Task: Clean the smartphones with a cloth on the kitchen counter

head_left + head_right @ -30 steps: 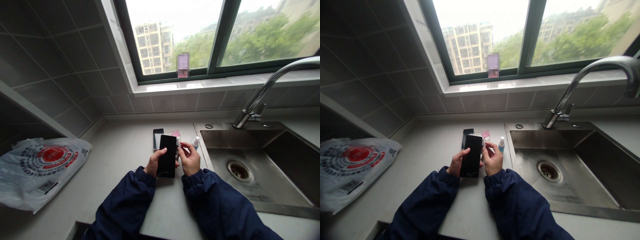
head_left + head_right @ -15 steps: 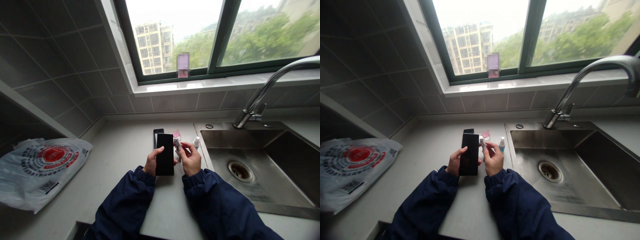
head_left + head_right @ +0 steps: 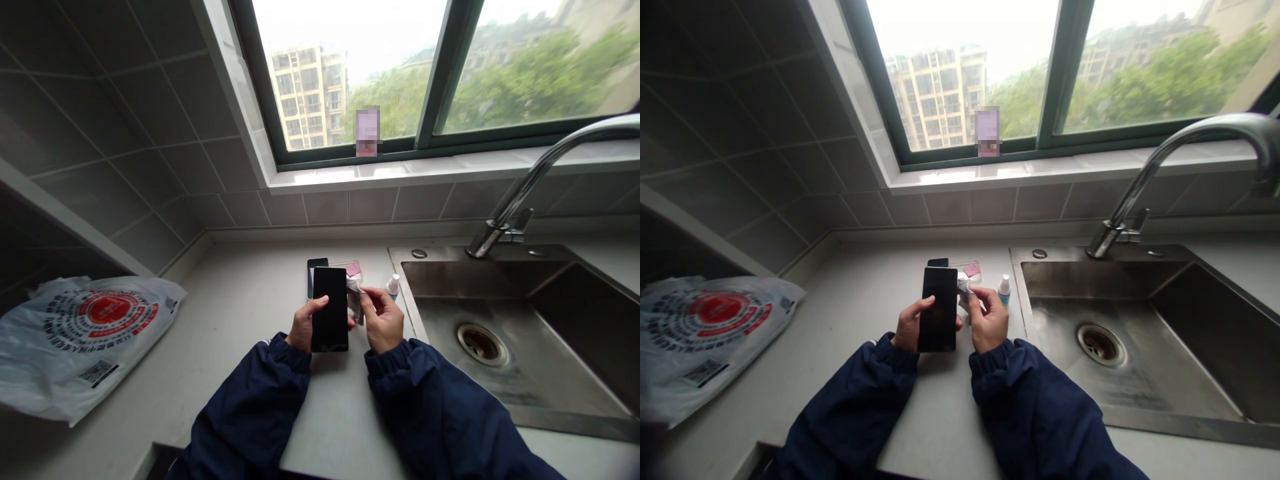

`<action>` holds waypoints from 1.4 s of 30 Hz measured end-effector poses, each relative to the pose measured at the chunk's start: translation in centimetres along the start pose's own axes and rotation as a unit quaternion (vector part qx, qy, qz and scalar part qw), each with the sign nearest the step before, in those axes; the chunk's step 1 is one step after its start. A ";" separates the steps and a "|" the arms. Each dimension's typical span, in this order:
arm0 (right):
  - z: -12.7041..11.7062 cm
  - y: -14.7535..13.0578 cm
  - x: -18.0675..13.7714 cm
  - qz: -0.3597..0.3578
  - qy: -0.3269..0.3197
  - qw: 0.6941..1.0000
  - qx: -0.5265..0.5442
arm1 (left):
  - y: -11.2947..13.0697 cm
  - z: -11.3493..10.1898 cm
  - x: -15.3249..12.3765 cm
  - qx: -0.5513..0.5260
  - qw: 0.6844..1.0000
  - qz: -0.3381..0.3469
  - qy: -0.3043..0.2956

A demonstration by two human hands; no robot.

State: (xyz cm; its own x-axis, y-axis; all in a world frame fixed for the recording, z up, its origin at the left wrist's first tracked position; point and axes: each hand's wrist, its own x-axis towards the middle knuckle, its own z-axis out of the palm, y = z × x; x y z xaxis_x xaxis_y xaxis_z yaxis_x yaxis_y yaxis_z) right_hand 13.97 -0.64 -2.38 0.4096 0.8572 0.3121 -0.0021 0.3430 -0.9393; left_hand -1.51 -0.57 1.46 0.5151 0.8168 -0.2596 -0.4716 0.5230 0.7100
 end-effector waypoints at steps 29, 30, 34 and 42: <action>-0.5 -1.7 -0.5 -0.138 -0.016 0.985 -0.100 | -0.4 -0.1 -0.2 0.031 0.991 -0.018 -0.128; -0.5 -1.8 -0.5 -0.132 -0.010 0.985 -0.107 | -0.4 0.0 -0.2 0.034 0.991 -0.020 -0.132; -0.4 -1.5 -0.4 -0.112 0.010 0.988 -0.105 | -0.3 -0.3 -0.2 0.047 0.987 -0.045 -0.149; -0.3 -1.5 -0.3 -0.027 -0.003 0.999 -0.028 | -0.4 -0.6 -0.1 0.055 0.986 -0.050 -0.152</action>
State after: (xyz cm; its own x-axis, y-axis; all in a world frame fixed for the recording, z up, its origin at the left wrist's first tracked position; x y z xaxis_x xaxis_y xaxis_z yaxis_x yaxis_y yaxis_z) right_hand 14.14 -1.50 -1.07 0.4014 0.8405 0.3638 0.0713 0.3673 -0.9273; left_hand -1.80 -0.76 0.78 0.7533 0.6433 -0.1366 -0.3355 0.5546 0.7615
